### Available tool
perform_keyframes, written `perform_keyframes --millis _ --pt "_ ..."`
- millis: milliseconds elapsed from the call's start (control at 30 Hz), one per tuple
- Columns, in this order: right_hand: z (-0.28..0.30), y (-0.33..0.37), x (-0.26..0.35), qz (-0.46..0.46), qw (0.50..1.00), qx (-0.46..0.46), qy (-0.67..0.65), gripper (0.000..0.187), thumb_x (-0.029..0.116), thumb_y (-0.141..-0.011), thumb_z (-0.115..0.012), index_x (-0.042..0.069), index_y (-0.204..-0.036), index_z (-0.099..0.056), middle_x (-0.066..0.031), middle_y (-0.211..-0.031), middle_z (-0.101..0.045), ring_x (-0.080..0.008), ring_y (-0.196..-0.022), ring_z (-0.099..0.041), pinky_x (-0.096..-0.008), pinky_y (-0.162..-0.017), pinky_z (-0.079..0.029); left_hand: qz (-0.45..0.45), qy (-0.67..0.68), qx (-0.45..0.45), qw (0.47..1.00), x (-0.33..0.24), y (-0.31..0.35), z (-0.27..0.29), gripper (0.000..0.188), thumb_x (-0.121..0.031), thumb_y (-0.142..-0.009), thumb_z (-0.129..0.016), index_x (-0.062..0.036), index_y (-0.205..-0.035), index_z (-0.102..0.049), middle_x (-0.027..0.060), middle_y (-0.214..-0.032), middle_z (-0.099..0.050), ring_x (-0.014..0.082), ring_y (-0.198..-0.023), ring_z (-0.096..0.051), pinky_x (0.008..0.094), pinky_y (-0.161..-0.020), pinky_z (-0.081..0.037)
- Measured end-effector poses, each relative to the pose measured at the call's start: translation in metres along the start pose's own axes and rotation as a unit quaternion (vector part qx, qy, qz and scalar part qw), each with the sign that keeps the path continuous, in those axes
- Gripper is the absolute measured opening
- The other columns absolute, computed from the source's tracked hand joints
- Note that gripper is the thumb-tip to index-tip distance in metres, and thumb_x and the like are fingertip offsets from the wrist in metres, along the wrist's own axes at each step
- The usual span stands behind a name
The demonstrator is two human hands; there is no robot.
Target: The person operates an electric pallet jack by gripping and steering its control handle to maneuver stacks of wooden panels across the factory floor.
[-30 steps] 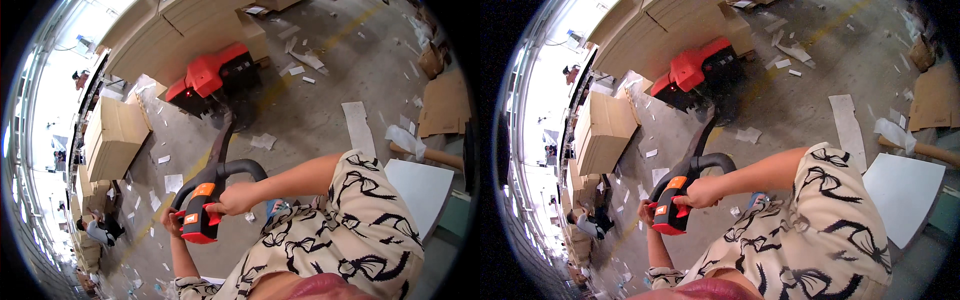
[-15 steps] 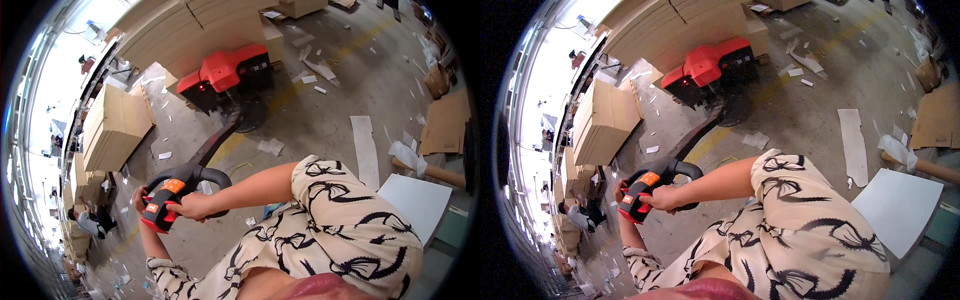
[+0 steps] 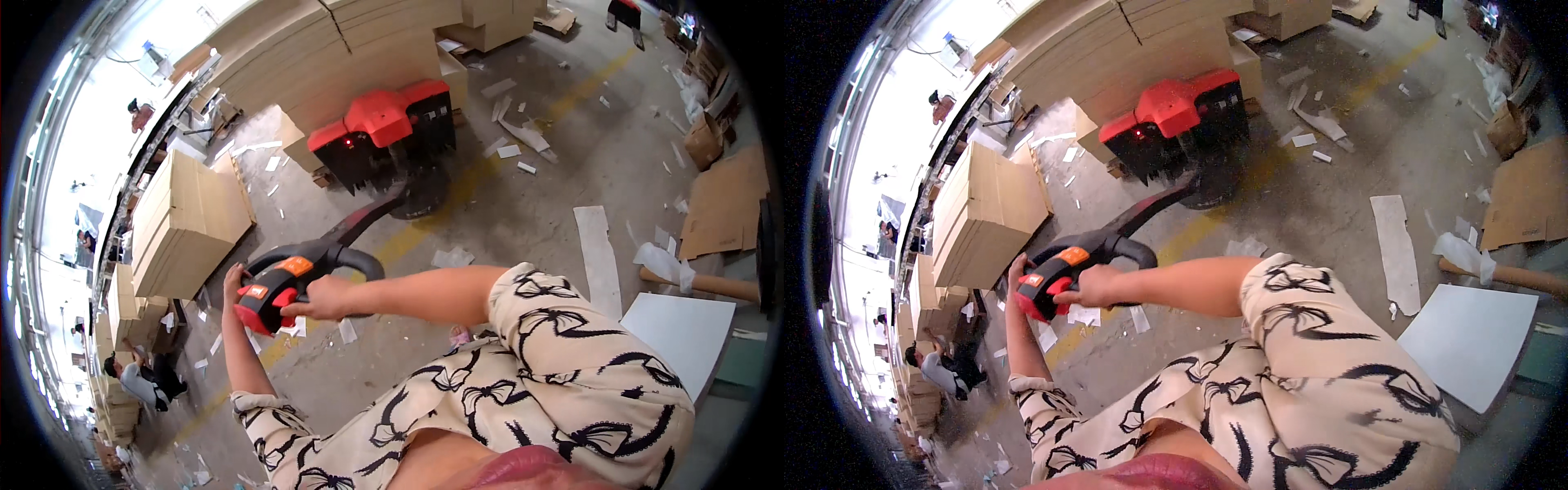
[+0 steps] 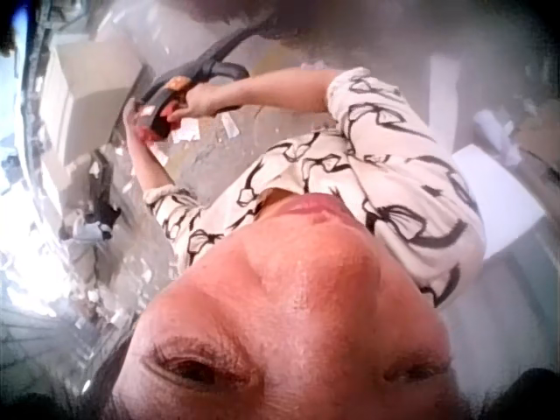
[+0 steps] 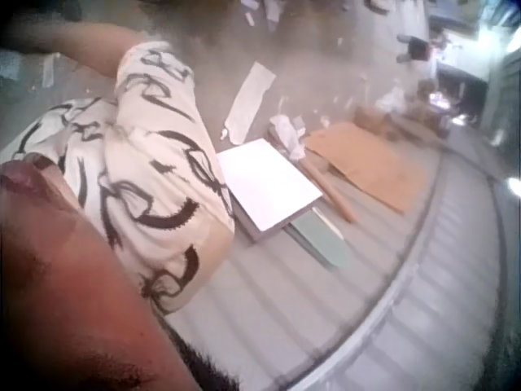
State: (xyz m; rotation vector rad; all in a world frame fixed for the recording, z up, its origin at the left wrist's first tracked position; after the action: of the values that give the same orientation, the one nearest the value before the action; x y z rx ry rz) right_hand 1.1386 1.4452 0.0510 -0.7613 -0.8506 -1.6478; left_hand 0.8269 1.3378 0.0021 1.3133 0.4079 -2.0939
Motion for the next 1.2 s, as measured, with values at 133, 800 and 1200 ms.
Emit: perform_keyframes --millis 133,800,1200 --pt "0.044 0.021 -0.034 -0.064 0.996 0.005 0.065 0.09 0.083 -0.073 -0.03 0.001 -0.066 -0.066 -0.0151 -0.068 -0.065 -0.0276 -0.072 -0.065 -0.0376 -0.069 -0.051 -0.001 -0.05 -0.024 0.998 -0.024 -0.01 -0.045 0.034 -0.027 -0.09 -0.043 0.0002 -0.074 -0.056 0.0137 -0.083 -0.056 0.0248 -0.082 -0.052 0.0326 -0.079 -0.04" --pt "0.115 0.115 -0.111 0.034 0.963 -0.159 0.213 0.058 0.059 -0.08 -0.053 0.002 -0.091 -0.058 -0.0197 -0.083 -0.064 -0.0371 -0.081 -0.062 -0.0448 -0.072 -0.048 0.259 0.195 0.0 0.946 0.121 0.285 -0.262 0.028 -0.04 -0.09 -0.051 -0.0124 -0.085 -0.052 -0.0015 -0.066 -0.048 0.0144 -0.059 -0.047 0.0287 -0.054 -0.04" --pt "0.155 0.147 -0.116 0.152 0.904 -0.286 0.28 0.066 0.032 -0.072 -0.07 0.002 -0.124 -0.041 -0.0179 -0.107 -0.052 -0.035 -0.102 -0.048 -0.0428 -0.088 -0.04 0.479 0.396 -0.017 0.783 0.102 0.485 -0.346 0.026 -0.037 -0.088 -0.054 -0.0103 -0.09 -0.055 -0.0004 -0.069 -0.053 0.0153 -0.062 -0.051 0.0294 -0.058 -0.043"
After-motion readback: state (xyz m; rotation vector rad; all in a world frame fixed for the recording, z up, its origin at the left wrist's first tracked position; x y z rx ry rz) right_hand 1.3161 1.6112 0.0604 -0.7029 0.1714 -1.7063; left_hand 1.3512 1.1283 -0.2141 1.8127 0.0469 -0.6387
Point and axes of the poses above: each hand's wrist, its own y-axis away from the middle knuckle, its own z-axis out of the back of the hand, x = y × z, the point moved 6 cm from there along -y, towards the middle knuckle
